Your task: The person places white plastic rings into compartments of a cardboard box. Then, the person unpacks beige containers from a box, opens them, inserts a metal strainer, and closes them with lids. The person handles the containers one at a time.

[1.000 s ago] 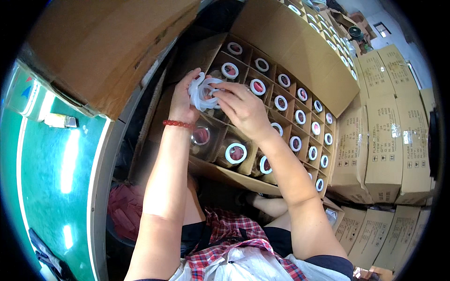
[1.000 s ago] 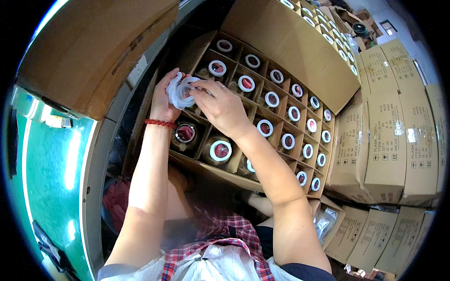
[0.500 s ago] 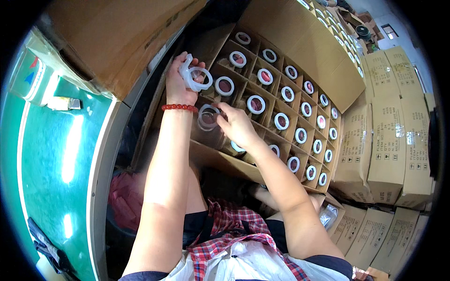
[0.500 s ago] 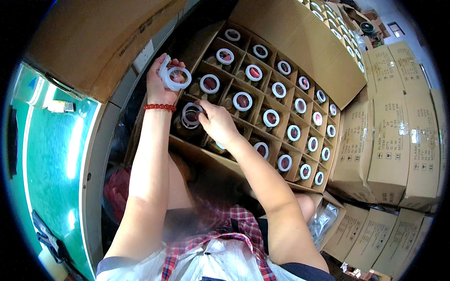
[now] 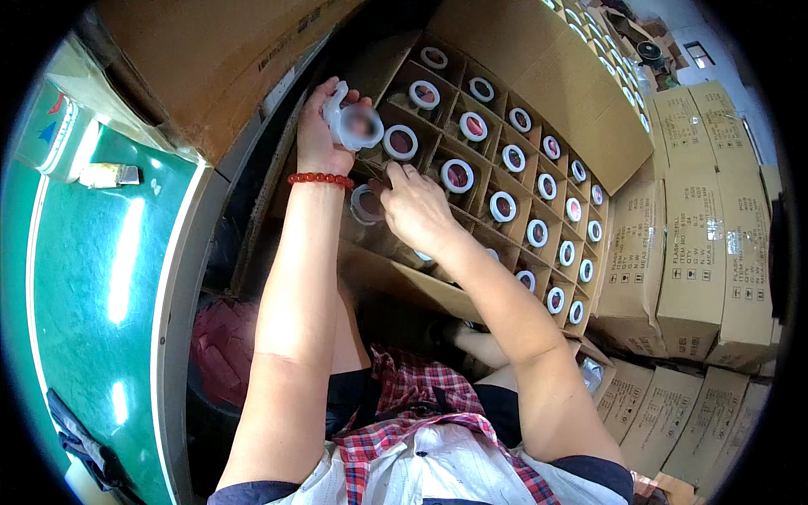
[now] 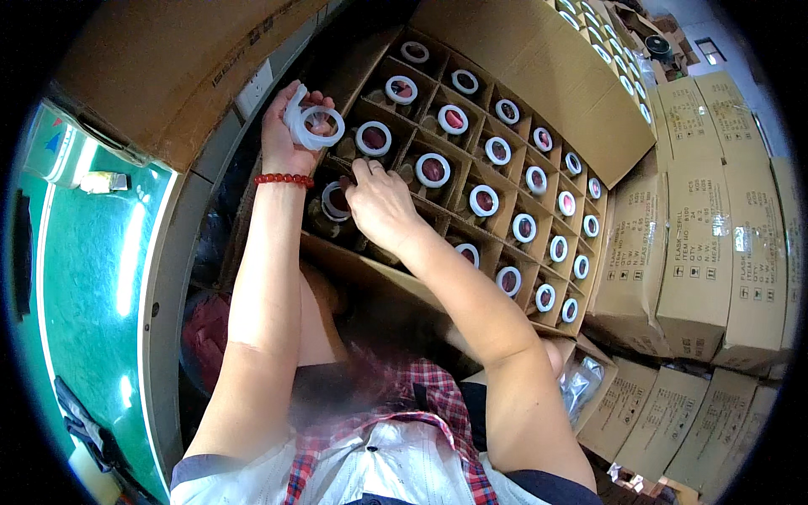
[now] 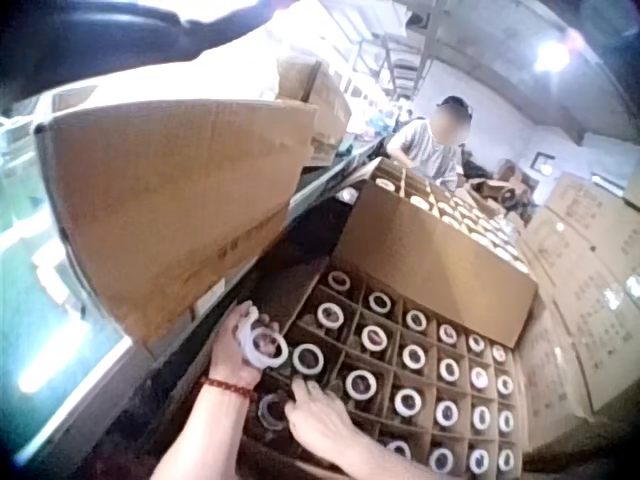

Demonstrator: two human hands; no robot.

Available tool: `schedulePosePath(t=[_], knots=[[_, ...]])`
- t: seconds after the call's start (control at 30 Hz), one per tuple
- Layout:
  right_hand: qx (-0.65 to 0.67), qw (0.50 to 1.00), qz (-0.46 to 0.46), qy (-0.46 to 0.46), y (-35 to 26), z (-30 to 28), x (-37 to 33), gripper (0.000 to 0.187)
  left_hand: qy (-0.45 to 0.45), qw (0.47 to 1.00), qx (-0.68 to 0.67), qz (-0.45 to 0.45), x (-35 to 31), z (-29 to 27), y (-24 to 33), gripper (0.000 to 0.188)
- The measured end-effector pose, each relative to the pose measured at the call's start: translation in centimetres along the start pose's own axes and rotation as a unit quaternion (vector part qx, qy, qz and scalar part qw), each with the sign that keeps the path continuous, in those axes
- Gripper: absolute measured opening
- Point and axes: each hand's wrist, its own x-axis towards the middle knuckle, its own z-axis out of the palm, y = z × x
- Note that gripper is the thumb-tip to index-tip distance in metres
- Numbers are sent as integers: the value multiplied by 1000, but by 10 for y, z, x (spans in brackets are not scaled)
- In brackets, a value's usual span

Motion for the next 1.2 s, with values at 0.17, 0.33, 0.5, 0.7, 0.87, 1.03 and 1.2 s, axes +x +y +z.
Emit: schedulePosePath(t=[0.17,0.33,0.5,0.7,0.87,1.03,1.2], knots=[[-1,999,-39,10,-3,0,-8,16,8,1000,10,1,-5,5,2,19],[20,998,-51,-6,-16,-6,-24,33,12,1000,10,6,-6,6,1,19],[4,998,-67,-3,-14,4,-23,24,5,1000,10,-3,-3,7,-3,18],[49,993,-92,-56,-7,-2,-21,22,5,1000,18,-1,-6,11,-5,17],[24,995,-93,-41,-11,0,-22,29,0,1000,24,0,-5,13,-7,18],[-22,994,-108,-12,-25,-8,-24,25,18,1000,19,1,-9,18,-8,20],[142,988,-60,1,-5,20,-25,41,-9,1000,10,-10,-2,10,-6,21]])
